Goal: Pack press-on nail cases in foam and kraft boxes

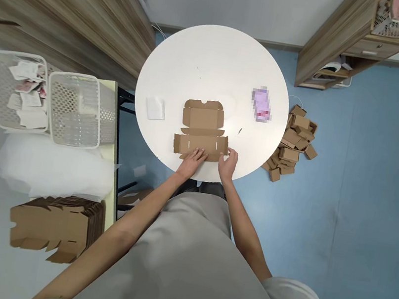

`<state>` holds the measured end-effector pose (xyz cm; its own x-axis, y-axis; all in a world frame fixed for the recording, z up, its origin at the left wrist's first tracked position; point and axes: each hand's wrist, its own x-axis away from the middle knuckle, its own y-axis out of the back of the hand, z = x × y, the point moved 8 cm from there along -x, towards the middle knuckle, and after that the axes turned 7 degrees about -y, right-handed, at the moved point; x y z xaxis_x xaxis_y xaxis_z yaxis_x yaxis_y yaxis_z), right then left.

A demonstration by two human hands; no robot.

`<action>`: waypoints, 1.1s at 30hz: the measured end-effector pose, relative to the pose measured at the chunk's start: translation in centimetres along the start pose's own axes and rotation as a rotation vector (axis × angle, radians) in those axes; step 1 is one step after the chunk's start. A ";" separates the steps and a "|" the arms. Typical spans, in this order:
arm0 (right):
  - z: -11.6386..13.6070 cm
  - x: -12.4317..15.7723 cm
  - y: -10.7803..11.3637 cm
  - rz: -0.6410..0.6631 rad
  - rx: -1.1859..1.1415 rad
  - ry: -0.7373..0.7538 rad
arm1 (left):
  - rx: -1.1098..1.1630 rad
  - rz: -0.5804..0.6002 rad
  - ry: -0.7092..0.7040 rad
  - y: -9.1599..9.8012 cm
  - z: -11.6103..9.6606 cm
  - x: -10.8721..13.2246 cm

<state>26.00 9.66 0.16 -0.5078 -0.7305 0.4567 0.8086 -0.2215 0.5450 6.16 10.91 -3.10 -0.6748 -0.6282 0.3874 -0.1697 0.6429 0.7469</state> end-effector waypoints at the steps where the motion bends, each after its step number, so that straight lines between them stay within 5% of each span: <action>1: 1.0 0.1 -0.3 -0.005 0.042 0.074 | 0.016 0.004 0.001 -0.1 0.0 0.1; 4: 3.6 -0.3 -2.6 0.075 0.122 0.224 | 0.061 -0.069 0.022 0.6 0.5 0.5; 7: 4.9 -2.2 -5.3 0.161 0.180 0.215 | 0.069 -0.173 0.081 2.1 2.3 1.1; 13: 5.6 -7.5 -8.1 0.178 0.342 0.101 | 0.042 -0.037 0.135 2.3 5.9 1.9; 19: 6.1 -10.2 -9.0 0.239 0.280 0.145 | 0.104 -0.070 0.140 3.2 7.4 1.5; 26: 6.0 -7.4 -8.0 0.379 0.360 0.202 | 0.271 -0.173 0.187 3.2 8.1 1.6; 33: 3.3 -2.8 -6.5 0.569 0.616 0.304 | 0.394 -0.335 0.350 4.1 8.5 2.3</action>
<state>21.18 15.25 -2.37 0.0931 -0.7829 0.6151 0.5664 0.5498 0.6140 -2.21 15.84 -3.76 -0.2749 -0.8871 0.3707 -0.6288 0.4575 0.6287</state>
